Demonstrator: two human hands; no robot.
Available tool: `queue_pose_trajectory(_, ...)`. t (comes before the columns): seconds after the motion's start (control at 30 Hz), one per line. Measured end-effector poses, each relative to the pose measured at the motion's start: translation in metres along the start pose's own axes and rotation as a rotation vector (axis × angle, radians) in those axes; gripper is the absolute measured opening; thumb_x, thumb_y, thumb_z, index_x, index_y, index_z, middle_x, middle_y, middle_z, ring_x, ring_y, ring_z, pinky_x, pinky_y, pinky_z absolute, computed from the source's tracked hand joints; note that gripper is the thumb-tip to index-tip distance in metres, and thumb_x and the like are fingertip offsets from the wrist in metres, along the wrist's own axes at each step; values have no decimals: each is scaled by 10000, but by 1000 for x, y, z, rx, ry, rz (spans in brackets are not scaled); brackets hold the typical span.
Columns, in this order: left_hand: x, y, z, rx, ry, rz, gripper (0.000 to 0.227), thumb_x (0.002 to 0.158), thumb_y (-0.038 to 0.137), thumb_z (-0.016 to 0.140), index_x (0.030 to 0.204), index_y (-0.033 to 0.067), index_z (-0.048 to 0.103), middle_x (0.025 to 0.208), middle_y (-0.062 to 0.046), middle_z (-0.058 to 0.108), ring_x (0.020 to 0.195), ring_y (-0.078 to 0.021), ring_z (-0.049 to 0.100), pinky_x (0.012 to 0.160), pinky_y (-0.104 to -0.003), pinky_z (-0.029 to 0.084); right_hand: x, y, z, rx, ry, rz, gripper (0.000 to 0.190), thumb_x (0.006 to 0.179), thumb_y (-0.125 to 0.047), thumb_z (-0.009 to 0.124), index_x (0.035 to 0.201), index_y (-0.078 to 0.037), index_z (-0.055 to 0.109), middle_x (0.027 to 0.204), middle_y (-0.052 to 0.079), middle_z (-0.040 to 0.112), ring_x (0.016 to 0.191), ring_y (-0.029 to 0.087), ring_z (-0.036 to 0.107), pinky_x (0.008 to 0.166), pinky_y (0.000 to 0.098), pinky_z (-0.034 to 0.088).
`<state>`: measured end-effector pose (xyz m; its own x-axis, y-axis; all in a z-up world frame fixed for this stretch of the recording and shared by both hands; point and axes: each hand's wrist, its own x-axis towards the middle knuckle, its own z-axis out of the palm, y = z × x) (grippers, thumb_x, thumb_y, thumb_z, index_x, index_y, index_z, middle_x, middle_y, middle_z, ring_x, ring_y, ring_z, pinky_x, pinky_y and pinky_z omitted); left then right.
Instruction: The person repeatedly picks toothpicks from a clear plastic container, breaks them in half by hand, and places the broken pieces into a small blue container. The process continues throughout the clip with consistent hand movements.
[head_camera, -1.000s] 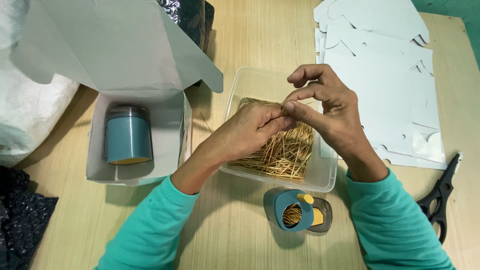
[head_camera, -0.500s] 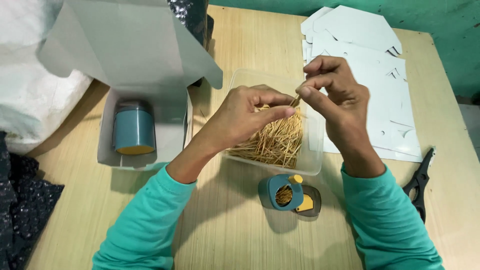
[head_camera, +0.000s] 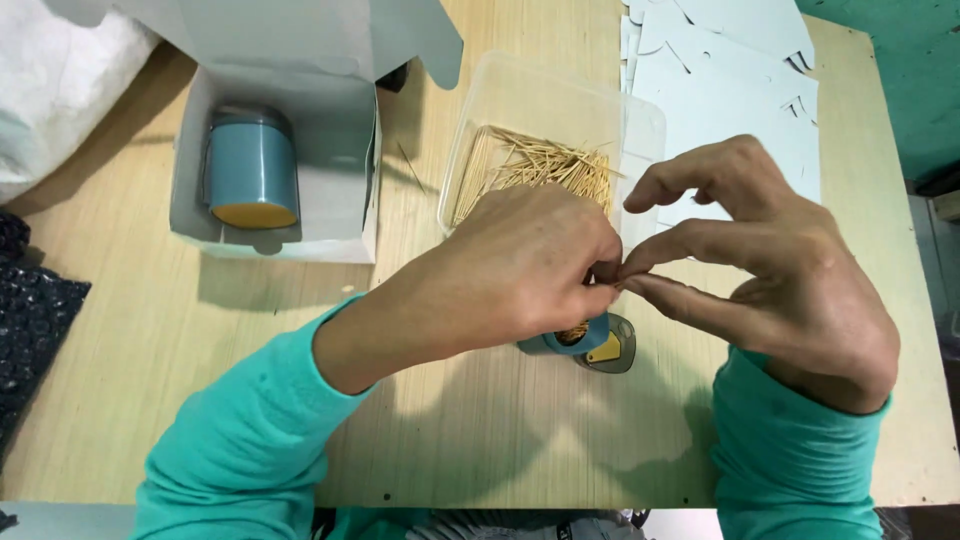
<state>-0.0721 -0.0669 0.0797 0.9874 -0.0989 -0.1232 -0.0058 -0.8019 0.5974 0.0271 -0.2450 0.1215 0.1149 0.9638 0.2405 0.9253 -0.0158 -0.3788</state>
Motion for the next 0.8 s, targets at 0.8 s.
queue_pose_trajectory(0.8, 8, -1, 17, -148, -81, -16, 124, 887, 247, 669, 871, 133, 715, 745, -16, 682, 674, -182, 672, 581, -335, 531, -6, 24, 2, -61, -116, -132, 139, 914, -205, 711, 1023, -185, 795, 1252, 132, 588, 1162, 335, 505, 1043, 464, 404)
